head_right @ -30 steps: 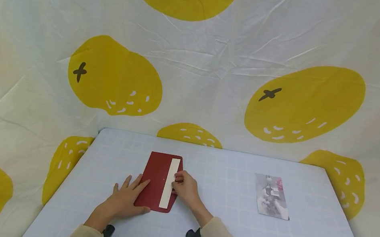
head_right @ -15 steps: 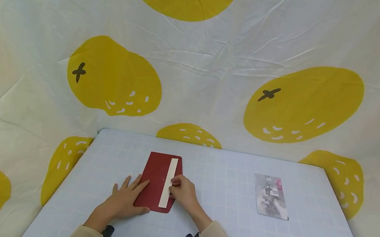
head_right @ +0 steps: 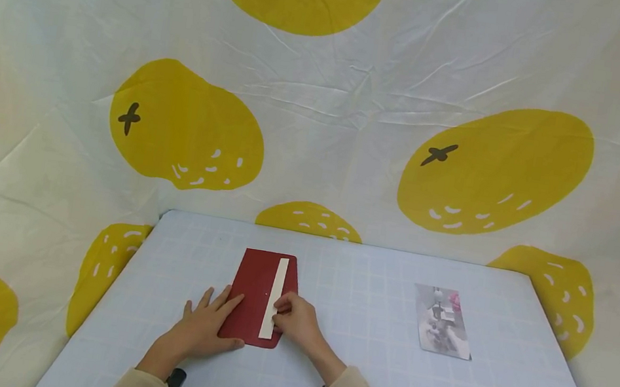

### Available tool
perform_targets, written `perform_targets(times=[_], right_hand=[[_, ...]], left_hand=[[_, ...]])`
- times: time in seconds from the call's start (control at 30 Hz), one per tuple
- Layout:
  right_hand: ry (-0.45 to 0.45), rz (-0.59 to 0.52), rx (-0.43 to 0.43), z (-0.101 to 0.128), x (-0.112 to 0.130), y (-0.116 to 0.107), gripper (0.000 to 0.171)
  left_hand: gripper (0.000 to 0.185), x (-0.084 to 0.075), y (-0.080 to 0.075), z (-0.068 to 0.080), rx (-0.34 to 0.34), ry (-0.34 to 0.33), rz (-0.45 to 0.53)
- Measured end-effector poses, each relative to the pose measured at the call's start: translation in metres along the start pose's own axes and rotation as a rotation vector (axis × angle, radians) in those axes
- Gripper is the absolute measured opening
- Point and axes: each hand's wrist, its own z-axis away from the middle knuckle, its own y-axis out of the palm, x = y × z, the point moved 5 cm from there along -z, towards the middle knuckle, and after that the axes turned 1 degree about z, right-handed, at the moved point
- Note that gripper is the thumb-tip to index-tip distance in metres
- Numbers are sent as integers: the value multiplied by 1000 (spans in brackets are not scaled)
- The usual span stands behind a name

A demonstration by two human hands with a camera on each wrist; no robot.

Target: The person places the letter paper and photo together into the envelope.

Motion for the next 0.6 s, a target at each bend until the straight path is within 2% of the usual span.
perform_targets(times=[0.47,0.6], right_hand=[[-93,101,15,12,4,7,20],[-95,113,12,12,7,10,20]], left_hand=[[98,0,-1,0,5,-9,-5],[98,-2,-2,1,4,-8,-4]])
